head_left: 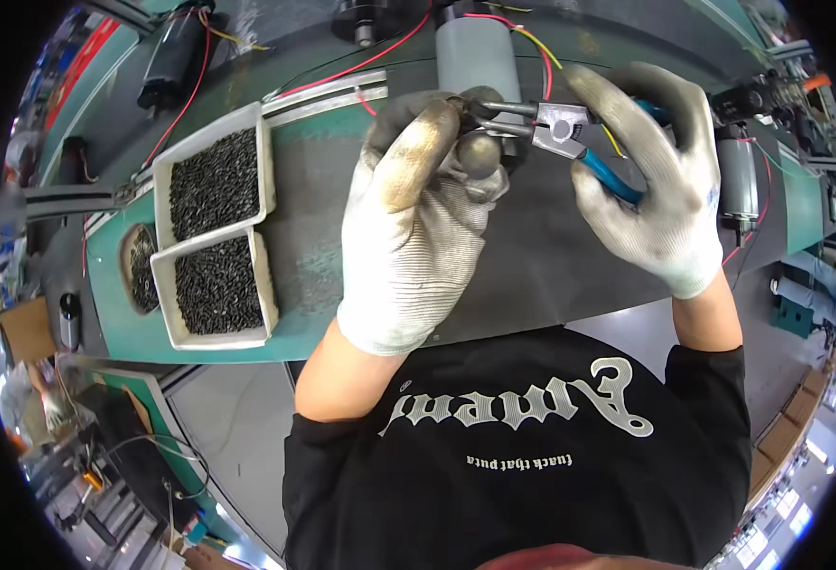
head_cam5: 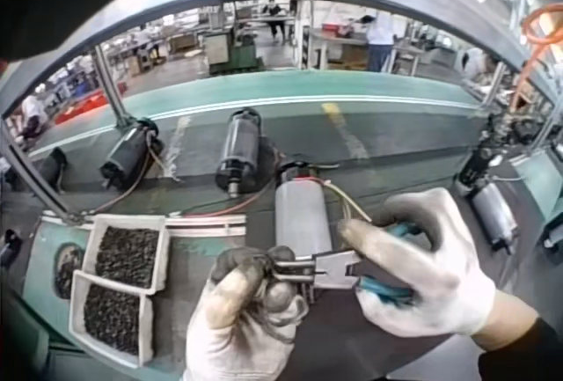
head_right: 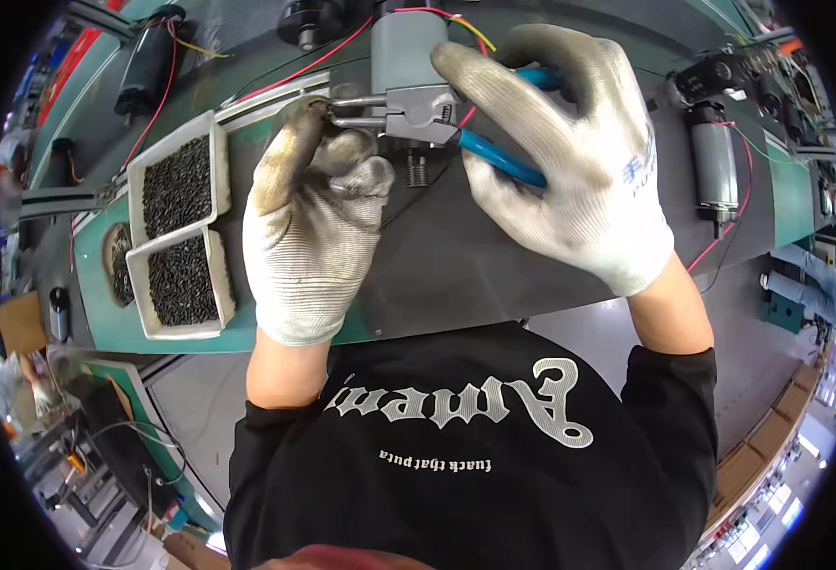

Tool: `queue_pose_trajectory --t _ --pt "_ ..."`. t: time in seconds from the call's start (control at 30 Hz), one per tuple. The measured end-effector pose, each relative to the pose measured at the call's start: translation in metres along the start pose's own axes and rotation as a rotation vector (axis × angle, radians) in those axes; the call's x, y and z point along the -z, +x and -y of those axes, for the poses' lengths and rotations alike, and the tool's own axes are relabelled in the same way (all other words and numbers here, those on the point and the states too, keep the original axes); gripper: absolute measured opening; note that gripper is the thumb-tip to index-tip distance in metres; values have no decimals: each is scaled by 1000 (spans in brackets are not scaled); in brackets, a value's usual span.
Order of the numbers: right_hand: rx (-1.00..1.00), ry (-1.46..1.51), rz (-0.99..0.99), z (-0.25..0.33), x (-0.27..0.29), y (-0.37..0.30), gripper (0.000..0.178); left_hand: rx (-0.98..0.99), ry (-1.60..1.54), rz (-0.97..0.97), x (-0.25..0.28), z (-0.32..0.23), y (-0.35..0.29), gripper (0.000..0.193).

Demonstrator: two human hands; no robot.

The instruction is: Assemble cooling fans onto electric motors at a factory assembly line using pliers and an electric screwdriver.

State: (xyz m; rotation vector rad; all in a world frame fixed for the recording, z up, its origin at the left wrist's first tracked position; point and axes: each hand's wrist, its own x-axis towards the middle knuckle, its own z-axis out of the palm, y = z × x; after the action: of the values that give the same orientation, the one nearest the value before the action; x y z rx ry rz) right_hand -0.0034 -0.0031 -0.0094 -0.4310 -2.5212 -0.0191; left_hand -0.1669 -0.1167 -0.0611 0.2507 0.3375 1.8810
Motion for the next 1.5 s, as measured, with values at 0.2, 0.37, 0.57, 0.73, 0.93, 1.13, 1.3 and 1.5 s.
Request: queue_pose_trajectory --t 0.2,0.37,0.57,0.73,0.93,1.13,1.3,1.5 --pt "21 -63 -49 0 7 0 58 -40 4 -61 -5 9 3 19" --pt "10 -129 -21 2 -2 7 57 -49 10 -87 1 9 3 18" --pt "33 -97 -25 3 -8 9 58 -62 42 -125 6 6 2 22" --pt "8 -99 39 -12 -21 5 56 -105 86 -138 11 10 12 17" --pt "-514 311 -71 -83 -77 13 34 -408 1454 -139 20 -9 102 37" --pt "-1084 2094 60 -146 -168 -18 19 -29 1899 -308 49 10 163 82" --pt "-848 1956 -50 -117 -131 -27 34 -128 1848 -342 12 11 122 91" --pt "-539 1411 174 -44 11 -16 48 -835 1507 259 -13 -6 29 94"
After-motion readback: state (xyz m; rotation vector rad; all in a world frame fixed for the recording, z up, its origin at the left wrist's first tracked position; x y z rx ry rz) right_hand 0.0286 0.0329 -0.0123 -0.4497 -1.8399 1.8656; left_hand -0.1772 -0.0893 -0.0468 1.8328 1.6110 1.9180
